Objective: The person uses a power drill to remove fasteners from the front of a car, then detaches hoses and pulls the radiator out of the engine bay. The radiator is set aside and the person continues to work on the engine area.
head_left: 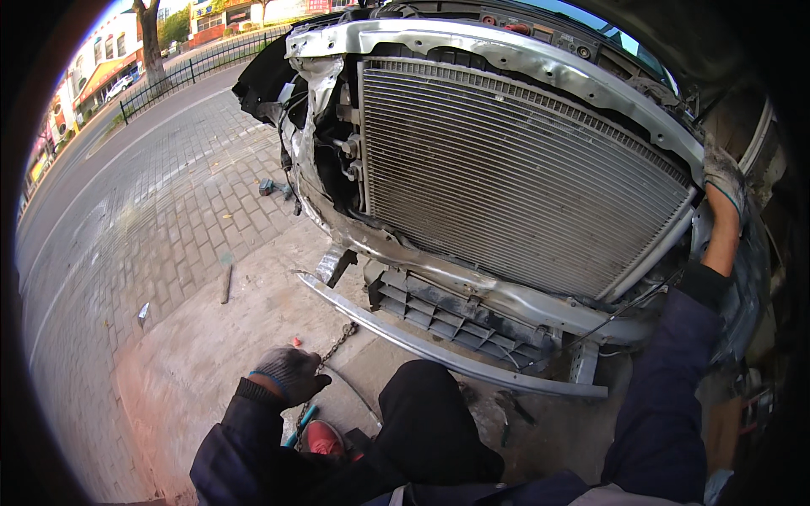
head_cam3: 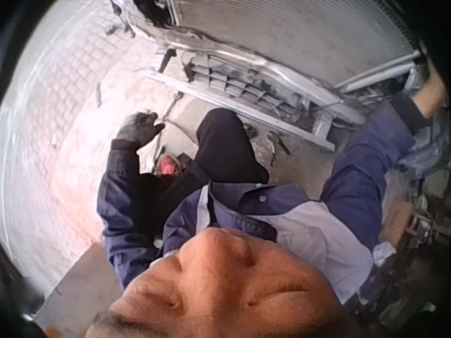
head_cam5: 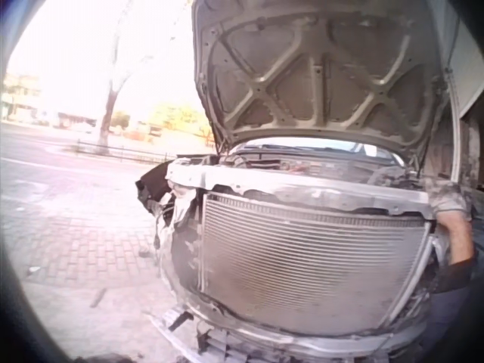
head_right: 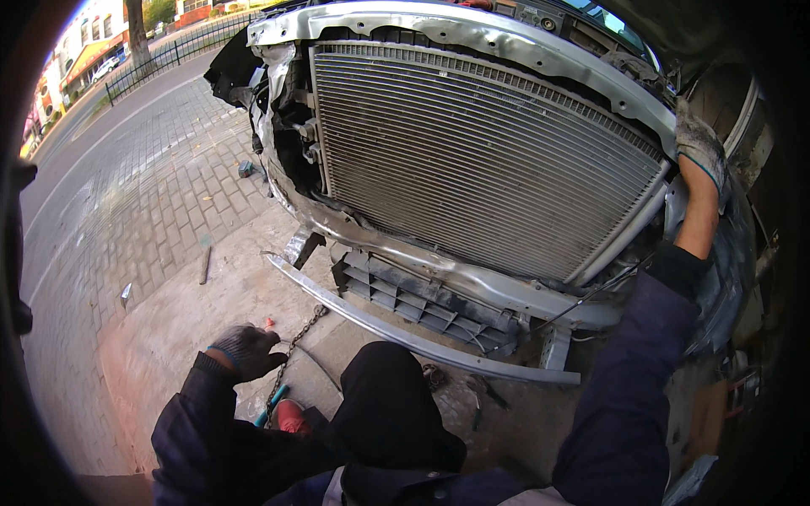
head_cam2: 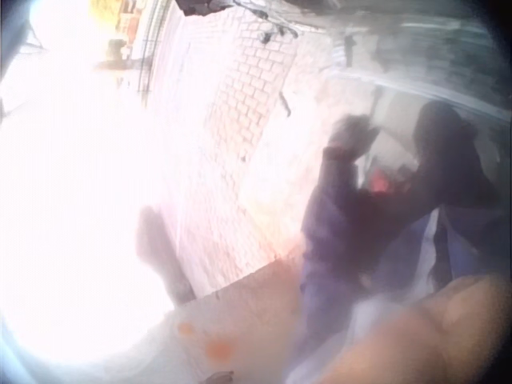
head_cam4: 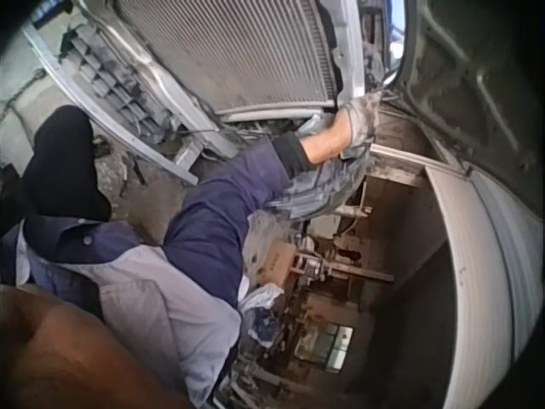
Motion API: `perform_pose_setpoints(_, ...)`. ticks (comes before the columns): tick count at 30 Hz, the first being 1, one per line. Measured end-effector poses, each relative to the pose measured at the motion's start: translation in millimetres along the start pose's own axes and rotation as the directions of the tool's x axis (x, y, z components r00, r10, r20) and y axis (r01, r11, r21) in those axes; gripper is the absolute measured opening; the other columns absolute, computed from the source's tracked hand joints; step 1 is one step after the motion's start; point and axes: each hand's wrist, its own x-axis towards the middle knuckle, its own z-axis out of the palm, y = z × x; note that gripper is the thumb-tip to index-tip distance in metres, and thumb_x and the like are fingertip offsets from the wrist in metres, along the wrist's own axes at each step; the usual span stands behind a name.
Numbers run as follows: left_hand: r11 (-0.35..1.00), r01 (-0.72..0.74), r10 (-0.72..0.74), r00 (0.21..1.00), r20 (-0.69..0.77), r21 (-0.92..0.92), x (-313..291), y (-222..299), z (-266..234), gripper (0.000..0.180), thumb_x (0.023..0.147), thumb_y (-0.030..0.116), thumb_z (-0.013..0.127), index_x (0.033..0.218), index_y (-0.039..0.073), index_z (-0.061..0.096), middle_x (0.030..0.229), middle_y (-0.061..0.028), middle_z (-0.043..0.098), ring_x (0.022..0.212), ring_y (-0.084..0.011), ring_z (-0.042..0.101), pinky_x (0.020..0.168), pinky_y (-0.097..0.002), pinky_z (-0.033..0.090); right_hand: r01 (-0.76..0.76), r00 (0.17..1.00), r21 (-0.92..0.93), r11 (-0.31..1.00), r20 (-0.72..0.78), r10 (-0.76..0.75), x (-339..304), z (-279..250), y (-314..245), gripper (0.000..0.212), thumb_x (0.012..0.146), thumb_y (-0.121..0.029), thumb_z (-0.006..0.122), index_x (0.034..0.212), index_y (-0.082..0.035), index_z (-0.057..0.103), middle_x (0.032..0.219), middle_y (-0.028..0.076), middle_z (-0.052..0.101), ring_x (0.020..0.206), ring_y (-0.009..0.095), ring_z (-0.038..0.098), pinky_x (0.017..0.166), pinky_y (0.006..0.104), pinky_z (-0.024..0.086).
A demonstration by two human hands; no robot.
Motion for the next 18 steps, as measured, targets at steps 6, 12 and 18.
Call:
perform_pose_setpoints(6, 0.999, 0.043, -0.045, 0.997, 0.066, 0.024, 1, 4, -5, 0.051, 0.108, 0.053, 0.064, 0.116, 0.005, 0.079, 0.108, -0.0243, 0.079, 0.107, -0.0436, 0.077, 0.096, -0.0524, 0.061, -0.199, 0.98, 0.203, 0.959, 0.043, 0.195, 14, 10, 8, 0.069, 0.12, -0.059, 0.025, 0.166, -0.019, 0.056, 0.162, 0.022, 0.062, 0.15, 0.042, 0.057, 0.127, 0.0504, 0.042)
perform_pose_setpoints(12, 0.998, 0.059, -0.059, 0.996, 0.074, 0.002, 0, 6, -9, 0.053, 0.109, 0.054, 0.062, 0.119, 0.005, 0.078, 0.11, -0.0247, 0.08, 0.109, -0.0441, 0.077, 0.099, -0.0532, 0.06, -0.191, 0.981, 0.271, 0.943, 0.011, 0.196, 30, 40, 31, 0.073, 0.118, -0.063, 0.027, 0.166, -0.017, 0.057, 0.164, 0.021, 0.06, 0.154, 0.042, 0.054, 0.129, 0.0501, 0.04)
perform_pose_setpoints(18, 0.997, 0.074, -0.074, 0.993, 0.093, 0.002, 0, 7, -9, 0.053, 0.109, 0.056, 0.062, 0.118, 0.005, 0.077, 0.109, -0.0254, 0.08, 0.109, -0.0447, 0.077, 0.098, -0.0539, 0.06, -0.179, 0.98, 0.279, 0.943, -0.037, 0.197, 35, 57, 41, 0.077, 0.116, -0.067, 0.031, 0.165, -0.015, 0.059, 0.166, 0.02, 0.059, 0.157, 0.041, 0.052, 0.132, 0.0482, 0.037)
